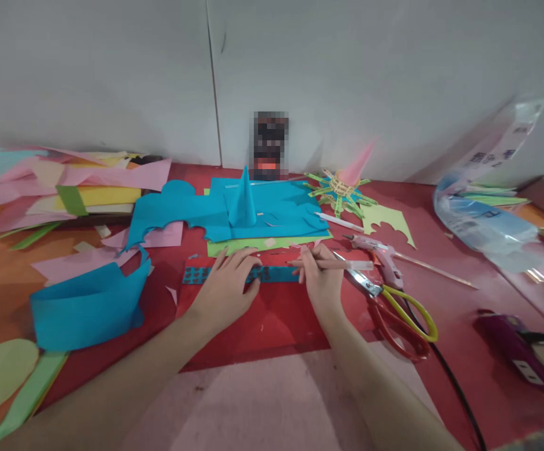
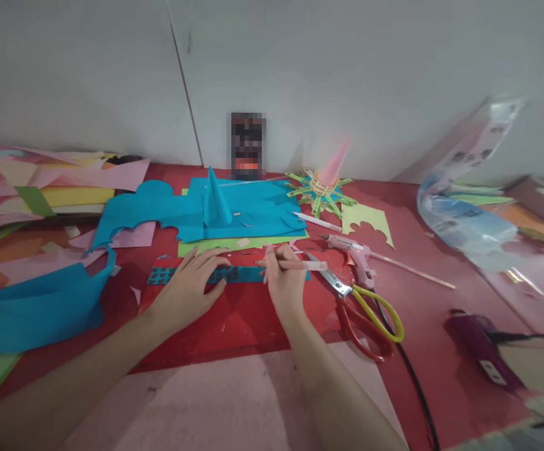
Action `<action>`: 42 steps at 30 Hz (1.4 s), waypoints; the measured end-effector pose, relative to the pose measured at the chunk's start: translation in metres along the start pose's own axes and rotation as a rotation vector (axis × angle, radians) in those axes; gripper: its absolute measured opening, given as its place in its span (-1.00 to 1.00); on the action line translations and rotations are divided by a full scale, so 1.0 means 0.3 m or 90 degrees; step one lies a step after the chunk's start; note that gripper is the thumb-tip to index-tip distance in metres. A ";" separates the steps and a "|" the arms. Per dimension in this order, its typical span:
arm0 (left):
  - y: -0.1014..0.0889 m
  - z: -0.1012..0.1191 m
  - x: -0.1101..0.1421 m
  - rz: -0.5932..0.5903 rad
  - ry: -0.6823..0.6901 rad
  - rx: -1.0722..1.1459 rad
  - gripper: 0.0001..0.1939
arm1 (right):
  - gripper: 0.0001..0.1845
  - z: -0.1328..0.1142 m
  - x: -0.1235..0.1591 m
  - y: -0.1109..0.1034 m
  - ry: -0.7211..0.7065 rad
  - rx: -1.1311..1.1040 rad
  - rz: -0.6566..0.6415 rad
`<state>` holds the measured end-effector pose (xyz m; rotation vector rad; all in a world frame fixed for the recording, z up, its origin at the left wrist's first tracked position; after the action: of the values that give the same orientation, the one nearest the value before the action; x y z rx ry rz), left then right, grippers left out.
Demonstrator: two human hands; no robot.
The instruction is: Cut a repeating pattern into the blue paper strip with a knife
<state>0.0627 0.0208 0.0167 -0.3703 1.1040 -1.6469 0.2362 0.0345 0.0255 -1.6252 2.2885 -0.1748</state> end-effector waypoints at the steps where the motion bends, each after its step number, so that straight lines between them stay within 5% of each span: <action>1: 0.000 0.001 0.000 0.002 0.000 -0.001 -0.83 | -0.66 0.000 0.000 0.001 -0.002 0.003 -0.002; 14: 0.002 0.001 0.002 0.005 0.020 -0.024 -0.88 | -0.66 -0.044 0.044 0.043 -0.066 -0.012 -0.183; 23: 0.002 0.014 0.005 0.013 0.031 -0.076 -0.88 | -0.62 -0.058 0.044 0.046 -0.090 0.025 -0.174; 30: -0.001 0.016 0.004 0.009 0.019 -0.062 -0.88 | -0.66 0.004 0.013 0.068 0.003 0.004 -0.184; 42: 0.006 0.015 0.001 -0.014 0.030 -0.043 -0.86 | -0.63 0.009 0.008 0.067 -0.052 0.110 -0.175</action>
<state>0.0668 0.0183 0.0175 -0.3896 1.1974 -1.6478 0.2183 0.0394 0.0167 -1.8116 1.9258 -0.3519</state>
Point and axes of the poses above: each hand's wrist, its own x-axis away from the middle knuckle, its own y-axis out of the palm, z = x × y, the point moved 5 cm from there along -x, towards the middle knuckle, and after that the axes turned 8 degrees about x, right-handed, at the moved point
